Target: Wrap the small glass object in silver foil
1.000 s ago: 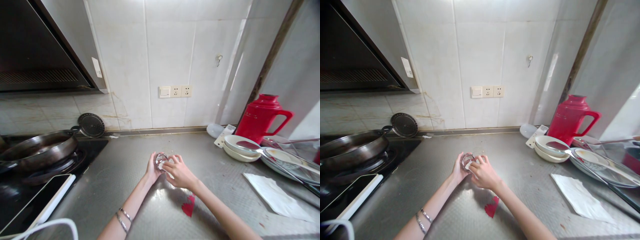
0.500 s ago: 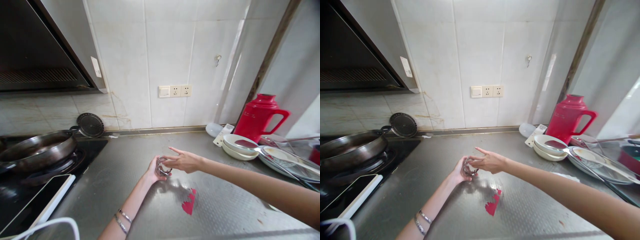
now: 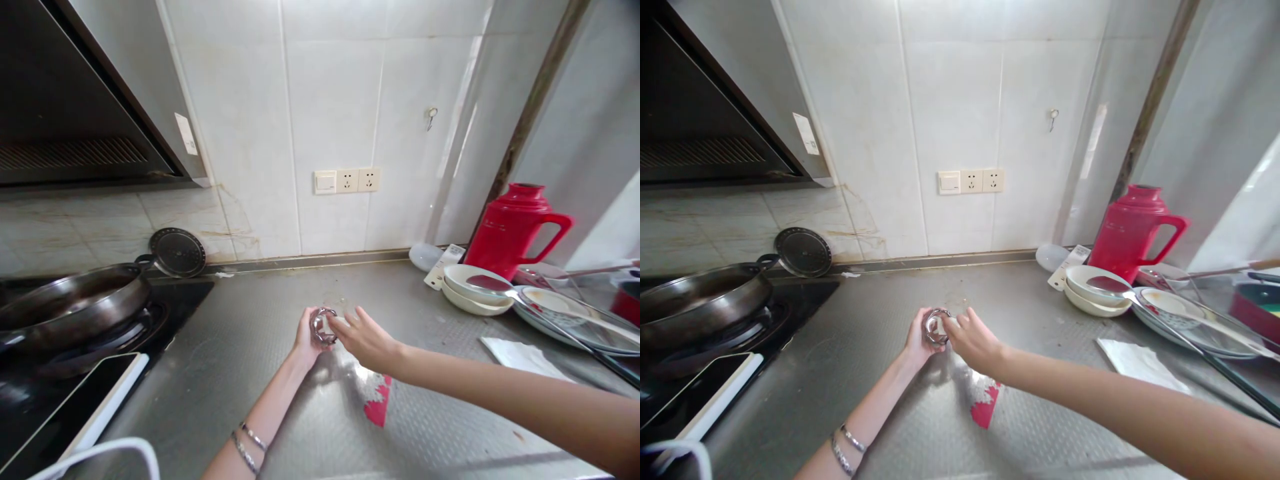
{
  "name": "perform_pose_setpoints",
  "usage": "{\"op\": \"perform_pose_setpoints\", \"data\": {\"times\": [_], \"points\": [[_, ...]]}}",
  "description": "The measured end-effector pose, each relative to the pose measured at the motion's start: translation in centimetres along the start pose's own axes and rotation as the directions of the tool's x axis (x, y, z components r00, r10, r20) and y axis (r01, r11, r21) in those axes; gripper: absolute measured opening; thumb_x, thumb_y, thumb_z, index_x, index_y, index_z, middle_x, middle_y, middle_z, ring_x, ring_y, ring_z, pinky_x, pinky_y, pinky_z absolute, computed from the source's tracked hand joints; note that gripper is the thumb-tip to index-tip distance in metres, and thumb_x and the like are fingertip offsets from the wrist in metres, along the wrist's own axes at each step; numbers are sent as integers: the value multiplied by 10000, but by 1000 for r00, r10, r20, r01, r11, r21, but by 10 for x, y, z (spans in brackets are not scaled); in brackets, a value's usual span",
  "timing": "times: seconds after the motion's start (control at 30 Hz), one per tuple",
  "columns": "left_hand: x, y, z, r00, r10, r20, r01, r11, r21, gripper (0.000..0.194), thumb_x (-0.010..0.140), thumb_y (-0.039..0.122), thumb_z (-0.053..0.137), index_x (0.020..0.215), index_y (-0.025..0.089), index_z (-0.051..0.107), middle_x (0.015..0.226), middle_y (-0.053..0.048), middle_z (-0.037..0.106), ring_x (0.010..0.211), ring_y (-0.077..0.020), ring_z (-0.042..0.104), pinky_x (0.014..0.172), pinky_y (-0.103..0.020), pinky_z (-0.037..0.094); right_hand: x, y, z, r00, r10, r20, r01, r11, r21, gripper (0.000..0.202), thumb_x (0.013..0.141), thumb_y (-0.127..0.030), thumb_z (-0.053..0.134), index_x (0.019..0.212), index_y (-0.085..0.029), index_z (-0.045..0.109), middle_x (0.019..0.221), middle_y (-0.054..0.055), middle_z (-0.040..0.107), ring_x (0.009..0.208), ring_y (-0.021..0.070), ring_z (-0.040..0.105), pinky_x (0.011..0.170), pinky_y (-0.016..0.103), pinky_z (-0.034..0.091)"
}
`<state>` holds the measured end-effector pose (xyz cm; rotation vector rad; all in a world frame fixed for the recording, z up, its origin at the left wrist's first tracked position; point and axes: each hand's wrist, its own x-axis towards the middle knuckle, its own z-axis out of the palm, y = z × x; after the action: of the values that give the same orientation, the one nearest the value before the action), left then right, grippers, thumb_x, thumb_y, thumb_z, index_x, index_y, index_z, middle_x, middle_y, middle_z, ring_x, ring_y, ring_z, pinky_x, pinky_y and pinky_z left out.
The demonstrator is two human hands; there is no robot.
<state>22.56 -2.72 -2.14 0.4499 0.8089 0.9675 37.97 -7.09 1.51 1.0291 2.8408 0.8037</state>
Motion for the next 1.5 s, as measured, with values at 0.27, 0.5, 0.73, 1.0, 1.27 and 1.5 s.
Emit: {"op": "perform_pose_setpoints", "data": {"times": [0.27, 0.5, 0.73, 1.0, 1.27, 1.5], "points": [[-9, -12, 4, 965, 261, 22, -257, 959, -122, 257, 762, 350, 518, 873, 146, 629, 728, -81, 704, 580, -205, 645, 566, -301, 488, 9, -32, -31, 938, 231, 258, -324, 848, 420, 363, 687, -102, 539, 1049, -108, 571, 1037, 152, 654, 786, 247, 671, 600, 288, 454], [-10, -14, 3, 939, 342, 28, -331, 924, -191, 259, 715, 361, 534, 840, 153, 626, 698, -84, 701, 555, -232, 643, 602, -348, 488, 19, -45, -22, 921, 339, 191, -370, 611, 699, 285, 655, -68, 489, 912, -175, 552, 896, 85, 668, 797, 200, 618, 619, 249, 356], [-8, -14, 0, 952, 300, 57, -284, 938, -198, 264, 741, 393, 513, 842, 177, 629, 701, -78, 702, 562, -245, 647, 584, -334, 466, 27, -50, -17, 885, 424, 190, -404, 500, 765, 163, 836, -131, 447, 913, -176, 583, 796, 53, 664, 641, 142, 573, 576, 227, 306], [-3, 8, -4, 977, -135, 163, 121, 988, 92, 364, 792, 459, 480, 884, 144, 637, 612, -74, 663, 497, -232, 625, 396, -274, 413, 5, 0, -29, 909, 379, -175, -206, 773, 600, 233, 937, -169, 434, 1006, -219, 650, 861, 36, 696, 725, 136, 607, 581, 218, 345], [-1, 25, -18, 831, -449, 328, 372, 887, 273, 427, 788, 499, 479, 957, 130, 610, 779, -161, 696, 565, -336, 674, 341, -351, 461, 9, 53, -21, 809, -486, -330, 501, 864, -45, 234, 974, -173, 405, 1096, -151, 604, 1105, 105, 657, 917, 175, 525, 703, 311, 391], [2, 26, -27, 805, -482, 346, 363, 862, 355, 444, 783, 577, 485, 911, 164, 587, 856, -210, 709, 543, -319, 673, 323, -290, 417, 18, 77, -10, 722, -664, -196, 642, 748, -167, 294, 977, -162, 382, 1212, -209, 552, 1334, 47, 548, 1068, 154, 494, 779, 311, 395]]}}
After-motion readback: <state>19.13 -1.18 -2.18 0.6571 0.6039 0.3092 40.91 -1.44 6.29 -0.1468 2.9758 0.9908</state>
